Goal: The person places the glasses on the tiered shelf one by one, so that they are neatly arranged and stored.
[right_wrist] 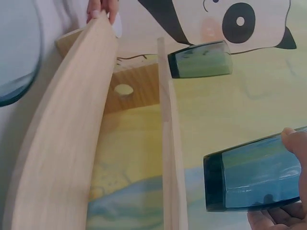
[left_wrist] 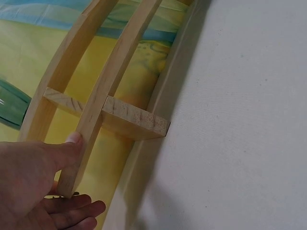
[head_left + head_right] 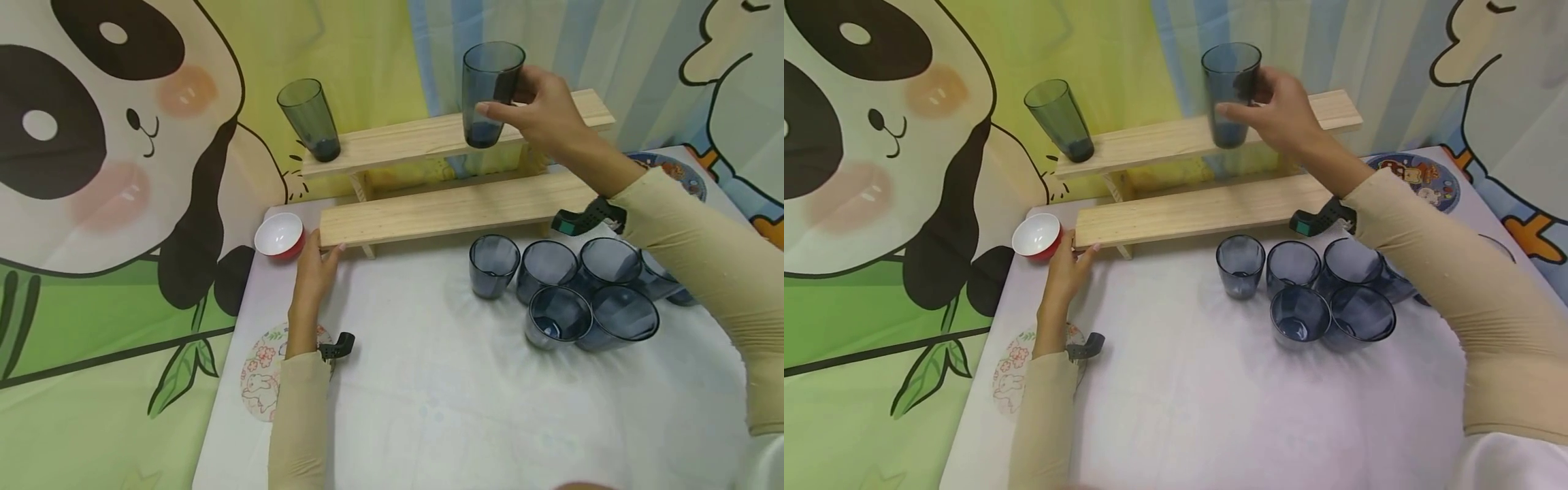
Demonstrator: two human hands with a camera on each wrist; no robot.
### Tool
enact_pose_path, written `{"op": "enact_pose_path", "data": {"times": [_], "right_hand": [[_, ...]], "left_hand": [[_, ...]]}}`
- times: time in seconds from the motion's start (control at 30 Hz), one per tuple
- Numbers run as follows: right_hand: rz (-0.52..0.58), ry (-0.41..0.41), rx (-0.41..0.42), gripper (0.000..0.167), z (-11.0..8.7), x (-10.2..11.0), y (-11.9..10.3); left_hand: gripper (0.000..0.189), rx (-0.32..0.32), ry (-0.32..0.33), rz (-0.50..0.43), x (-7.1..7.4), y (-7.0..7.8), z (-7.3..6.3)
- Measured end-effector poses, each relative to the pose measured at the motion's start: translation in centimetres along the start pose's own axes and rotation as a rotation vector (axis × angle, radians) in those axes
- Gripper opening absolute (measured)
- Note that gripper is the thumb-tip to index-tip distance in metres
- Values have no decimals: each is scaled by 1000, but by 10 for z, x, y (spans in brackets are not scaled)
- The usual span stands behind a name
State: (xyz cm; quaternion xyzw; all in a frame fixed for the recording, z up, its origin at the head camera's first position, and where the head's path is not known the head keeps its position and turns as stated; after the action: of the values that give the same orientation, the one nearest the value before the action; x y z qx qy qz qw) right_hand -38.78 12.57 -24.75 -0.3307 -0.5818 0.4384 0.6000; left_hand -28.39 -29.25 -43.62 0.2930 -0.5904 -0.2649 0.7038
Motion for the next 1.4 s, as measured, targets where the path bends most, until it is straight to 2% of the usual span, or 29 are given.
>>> {"op": "enact_pose_path", "data": {"times": [0.13, 0.3, 0.47, 0.8, 1.13, 1.3, 1.4], "right_hand": [[-17, -39, 10, 62, 14, -26, -11], [-7, -87, 62, 58, 28, -56, -28], [8, -124, 75, 61, 38, -85, -39], [-46, -171, 52, 83, 53, -137, -55], [4, -173, 36, 80, 68, -166, -64], [27, -169, 0, 78, 74, -170, -63], [7, -161, -25, 82, 77, -170, -60]], "left_hand": [[69, 3, -5, 4, -1, -1, 0], [67, -7, 7, 10, 0, 1, 0], [69, -4, 6, 7, 1, 1, -1], [68, 4, 10, -7, 3, -1, -4], [65, -7, 16, -7, 4, -1, -4], [65, -13, 14, -7, 3, 1, -3], [65, -15, 20, 5, 3, 2, -3]]}}
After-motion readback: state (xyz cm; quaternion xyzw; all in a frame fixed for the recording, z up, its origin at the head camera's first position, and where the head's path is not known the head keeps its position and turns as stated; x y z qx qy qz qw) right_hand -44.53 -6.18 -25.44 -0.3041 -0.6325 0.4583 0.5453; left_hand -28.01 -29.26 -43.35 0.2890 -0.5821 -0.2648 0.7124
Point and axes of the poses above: each hand's wrist, its own z-axis towards the middle knuckle, its own x-axis out of the back of the hand, y = z × x, the point moved 10 cm from there along z, towards the middle knuckle, and after that the axes turned 6 degrees about -x, right-handed, at the moved point
